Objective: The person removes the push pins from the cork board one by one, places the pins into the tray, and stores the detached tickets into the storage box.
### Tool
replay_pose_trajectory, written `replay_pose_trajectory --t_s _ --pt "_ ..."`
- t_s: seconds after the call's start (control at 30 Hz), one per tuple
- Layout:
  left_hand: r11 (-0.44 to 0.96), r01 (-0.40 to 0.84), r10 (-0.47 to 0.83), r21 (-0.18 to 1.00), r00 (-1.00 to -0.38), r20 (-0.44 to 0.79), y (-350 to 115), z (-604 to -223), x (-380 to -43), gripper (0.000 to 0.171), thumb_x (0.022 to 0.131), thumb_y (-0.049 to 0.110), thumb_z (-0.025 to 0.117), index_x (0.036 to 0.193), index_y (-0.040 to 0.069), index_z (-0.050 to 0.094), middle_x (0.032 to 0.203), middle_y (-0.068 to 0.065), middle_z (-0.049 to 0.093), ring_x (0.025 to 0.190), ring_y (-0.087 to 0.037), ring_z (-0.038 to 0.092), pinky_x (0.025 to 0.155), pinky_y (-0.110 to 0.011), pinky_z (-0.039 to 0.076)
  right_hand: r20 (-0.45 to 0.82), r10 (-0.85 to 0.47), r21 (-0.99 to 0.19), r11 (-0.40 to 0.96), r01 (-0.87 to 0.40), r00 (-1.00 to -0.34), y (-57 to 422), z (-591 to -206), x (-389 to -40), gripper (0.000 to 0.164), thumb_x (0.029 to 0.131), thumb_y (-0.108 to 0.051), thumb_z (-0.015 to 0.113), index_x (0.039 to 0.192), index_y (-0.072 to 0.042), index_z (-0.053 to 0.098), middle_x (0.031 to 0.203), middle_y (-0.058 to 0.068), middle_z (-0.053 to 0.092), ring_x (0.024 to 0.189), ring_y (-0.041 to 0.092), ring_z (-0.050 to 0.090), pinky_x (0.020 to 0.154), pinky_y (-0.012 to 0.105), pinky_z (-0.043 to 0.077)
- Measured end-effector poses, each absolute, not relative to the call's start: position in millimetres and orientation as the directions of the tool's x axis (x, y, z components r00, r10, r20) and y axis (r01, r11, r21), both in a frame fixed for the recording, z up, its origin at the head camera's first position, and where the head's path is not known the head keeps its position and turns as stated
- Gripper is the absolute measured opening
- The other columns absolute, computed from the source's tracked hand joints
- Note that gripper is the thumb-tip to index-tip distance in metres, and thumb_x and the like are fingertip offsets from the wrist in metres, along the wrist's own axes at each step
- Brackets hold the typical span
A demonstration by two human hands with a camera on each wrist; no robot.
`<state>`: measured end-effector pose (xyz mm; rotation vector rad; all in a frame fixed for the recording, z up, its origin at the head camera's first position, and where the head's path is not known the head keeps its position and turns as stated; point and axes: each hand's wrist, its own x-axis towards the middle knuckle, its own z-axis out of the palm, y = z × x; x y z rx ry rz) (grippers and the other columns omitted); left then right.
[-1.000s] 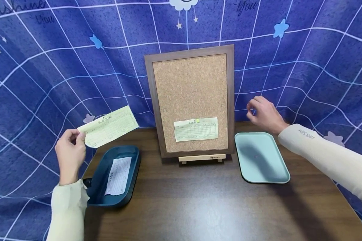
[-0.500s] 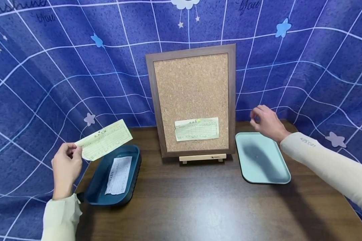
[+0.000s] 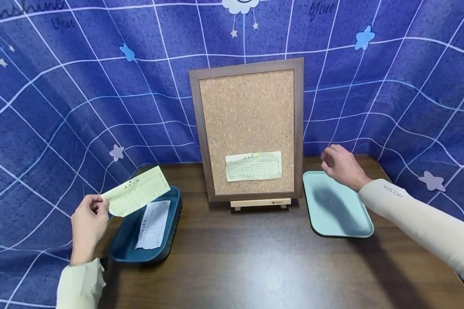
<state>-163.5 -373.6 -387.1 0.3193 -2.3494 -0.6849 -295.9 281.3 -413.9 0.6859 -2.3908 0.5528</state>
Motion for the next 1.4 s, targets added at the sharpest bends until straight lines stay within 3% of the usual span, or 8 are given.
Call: replay_pose_trajectory --t_s 0.63,0.87,1.1,1.23,1.4 --pt "0.813 -0.126 -0.412 0.569 -0.815 0.408 -382.4 -431.7 -151.0 0.014 0.088 0.008 0.057 0.098 -0.001 0.059 0.073 -0.009 0.063 0.059 -0.007 0.045 0.063 -0.031 0.032 0.601 -0.338 -0.239 0.789 -0.566 -0.724 289.3 -446.3 -288.7 0.013 0.068 0.001 0.065 0.076 -0.005 0.058 0.073 0.006 0.052 0.070 0.022 0.049 0.061 0.038 0.041" --pt "0.839 -0.180 -0.401 0.514 -0.843 0.359 -388.9 -447.6 -142.7 0.022 0.088 0.008 0.055 0.106 -0.004 0.054 0.074 -0.014 0.063 0.068 -0.034 0.056 0.064 -0.044 0.038 0.591 -0.334 -0.249 0.790 -0.560 -0.735 295.4 -458.7 -285.7 0.015 0.067 0.004 0.067 0.076 -0.005 0.059 0.072 0.006 0.054 0.068 0.022 0.051 0.060 0.038 0.041" --pt "0.810 -0.230 -0.436 0.540 -0.852 0.291 -388.6 -462.3 -138.0 0.032 0.086 0.010 0.054 0.114 -0.004 0.047 0.075 -0.020 0.063 0.076 -0.046 0.056 0.066 -0.053 0.038 0.500 -0.344 -0.286 0.801 -0.526 -0.795 299.7 -470.5 -281.1 0.015 0.068 0.003 0.069 0.077 -0.005 0.060 0.074 0.004 0.055 0.069 0.021 0.053 0.060 0.039 0.043" --pt "0.833 -0.239 -0.404 0.499 -0.879 0.254 -389.1 -465.8 -133.7 0.028 0.085 0.009 0.057 0.108 -0.004 0.049 0.074 -0.014 0.066 0.077 -0.041 0.059 0.067 -0.051 0.039 0.467 -0.369 -0.295 0.791 -0.535 -0.803 298.7 -479.2 -279.3 0.015 0.069 0.005 0.069 0.076 -0.005 0.060 0.072 0.003 0.055 0.067 0.019 0.053 0.060 0.038 0.043" --pt "0.877 -0.200 -0.342 0.436 -0.898 0.276 -390.1 -467.6 -130.3 0.011 0.080 0.008 0.060 0.087 0.000 0.059 0.069 -0.007 0.062 0.064 -0.032 0.057 0.060 -0.045 0.038 0.427 -0.377 -0.316 0.789 -0.526 -0.822 301.5 -491.7 -274.9 0.016 0.067 0.007 0.069 0.071 -0.005 0.060 0.065 -0.001 0.054 0.061 0.015 0.051 0.057 0.036 0.043"
